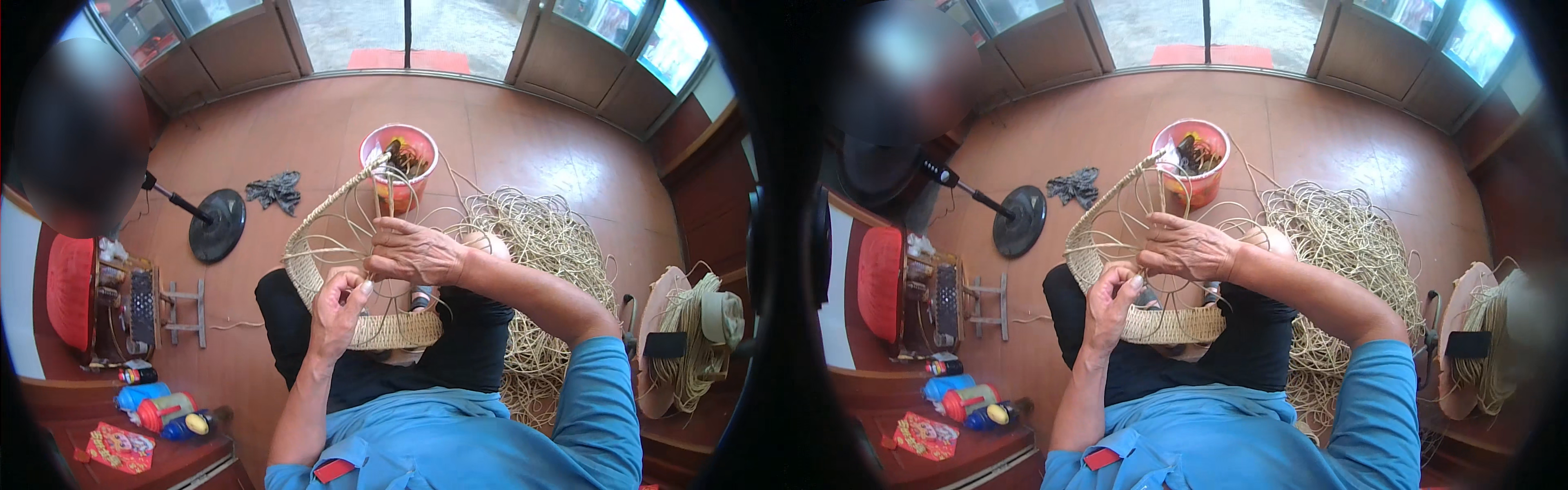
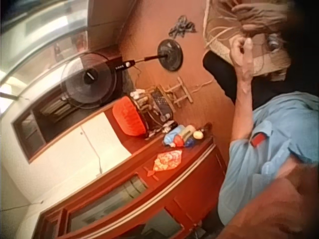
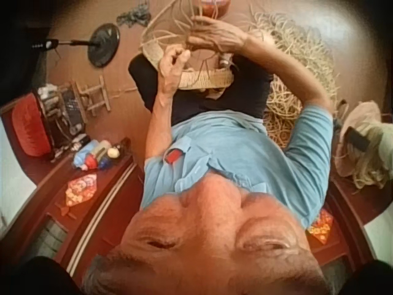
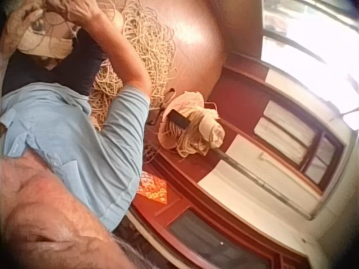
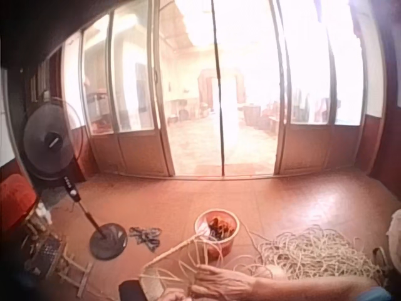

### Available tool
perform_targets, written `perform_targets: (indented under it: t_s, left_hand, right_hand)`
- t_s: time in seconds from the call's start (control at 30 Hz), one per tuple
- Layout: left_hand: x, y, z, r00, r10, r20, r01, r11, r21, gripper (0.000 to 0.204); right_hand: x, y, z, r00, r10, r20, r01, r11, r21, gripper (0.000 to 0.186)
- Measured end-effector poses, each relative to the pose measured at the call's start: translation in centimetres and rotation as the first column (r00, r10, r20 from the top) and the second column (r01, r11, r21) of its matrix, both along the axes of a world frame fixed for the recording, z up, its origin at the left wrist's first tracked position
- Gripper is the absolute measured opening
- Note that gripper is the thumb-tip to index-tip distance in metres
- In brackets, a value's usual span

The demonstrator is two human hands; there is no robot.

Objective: Constructing a straw basket or hat using traditional hand-weaving techniques.

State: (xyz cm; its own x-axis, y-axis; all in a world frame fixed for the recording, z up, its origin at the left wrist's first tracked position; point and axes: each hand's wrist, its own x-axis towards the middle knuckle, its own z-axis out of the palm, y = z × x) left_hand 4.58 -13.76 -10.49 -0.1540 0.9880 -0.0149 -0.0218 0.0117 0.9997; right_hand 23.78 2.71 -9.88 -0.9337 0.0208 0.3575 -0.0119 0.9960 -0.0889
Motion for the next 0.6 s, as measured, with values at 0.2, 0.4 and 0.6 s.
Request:
perform_targets:
  t_s: [0.2, 0.4, 0.6]
  left_hand:
    - [0.0, -0.5, 2.2, 0.981, -0.071, 0.178, 0.087, 0.993, -0.084, 0.026]
    - [-4.6, -3.8, 4.8, 0.998, 0.001, 0.058, -0.005, 0.998, 0.057, 0.024]
    - [-16.9, -7.4, 7.2, 0.974, 0.189, 0.127, -0.223, 0.907, 0.358, 0.027]
  right_hand:
    - [0.6, 1.0, -0.6, 0.987, -0.043, -0.152, 0.066, 0.986, 0.151, 0.009]
    - [1.2, 2.3, 0.0, 0.975, -0.180, -0.132, 0.179, 0.984, -0.023, 0.010]
    - [2.1, 3.1, 1.5, 0.899, -0.336, -0.281, 0.336, 0.941, -0.048, 0.014]
